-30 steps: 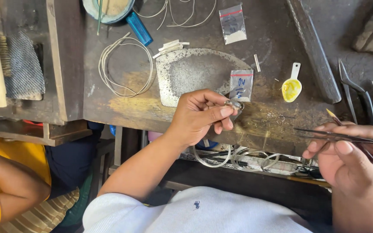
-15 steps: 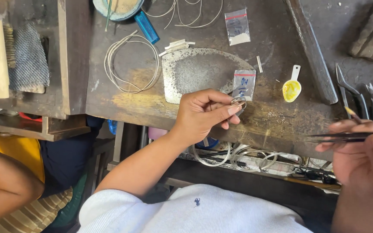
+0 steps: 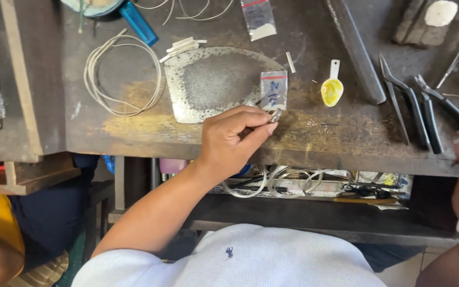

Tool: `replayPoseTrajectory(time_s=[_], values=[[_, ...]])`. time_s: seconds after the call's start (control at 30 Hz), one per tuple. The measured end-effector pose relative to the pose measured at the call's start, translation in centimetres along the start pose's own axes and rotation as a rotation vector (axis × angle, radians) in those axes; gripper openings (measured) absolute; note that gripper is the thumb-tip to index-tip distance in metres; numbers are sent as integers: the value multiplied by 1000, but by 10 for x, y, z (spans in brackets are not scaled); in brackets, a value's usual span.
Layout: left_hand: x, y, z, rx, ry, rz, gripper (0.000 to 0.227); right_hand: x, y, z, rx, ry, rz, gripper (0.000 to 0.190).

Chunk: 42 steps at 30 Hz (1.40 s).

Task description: Applying flux and placing tiny solder chips onto a jewelry component using a brush and tweezers at a workbench.

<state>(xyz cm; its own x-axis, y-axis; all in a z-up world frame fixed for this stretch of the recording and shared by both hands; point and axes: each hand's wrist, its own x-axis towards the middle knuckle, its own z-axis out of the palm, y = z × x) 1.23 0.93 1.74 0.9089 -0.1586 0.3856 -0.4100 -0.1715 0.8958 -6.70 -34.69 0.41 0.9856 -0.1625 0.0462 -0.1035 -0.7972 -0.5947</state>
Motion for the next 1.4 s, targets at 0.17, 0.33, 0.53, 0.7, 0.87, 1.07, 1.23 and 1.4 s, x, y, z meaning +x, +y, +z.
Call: replayPoseTrajectory(time_s=[0.17, 0.33, 0.53, 0.7, 0.87, 1.07, 1.23, 1.4], values=[[-1, -4, 0, 26, -22, -1, 5, -23, 19, -3, 208, 30, -17, 16], [-1, -6, -1, 40, -46, -8, 6, -3, -76, 9, 452, -63, -259, 17], [2, -4, -3, 17, -29, -37, 6, 7, -99, 20, 27, -12, -350, 11], [4, 2, -11, -134, 5, -241, 6, -6, -81, 29, 373, 28, 6, 16], [13, 8, -23, -231, 103, -277, 6, 18, -122, 33, 404, -68, -140, 24], [16, 8, -28, -107, 98, -261, 9, 50, -188, 44, 260, -291, -572, 13], [13, 6, -28, -26, 89, -228, 8, 61, -182, 76, 21, -416, -604, 20], [9, 1, -30, -61, 80, -158, 13, 67, -184, 93, -104, -491, -568, 16]])
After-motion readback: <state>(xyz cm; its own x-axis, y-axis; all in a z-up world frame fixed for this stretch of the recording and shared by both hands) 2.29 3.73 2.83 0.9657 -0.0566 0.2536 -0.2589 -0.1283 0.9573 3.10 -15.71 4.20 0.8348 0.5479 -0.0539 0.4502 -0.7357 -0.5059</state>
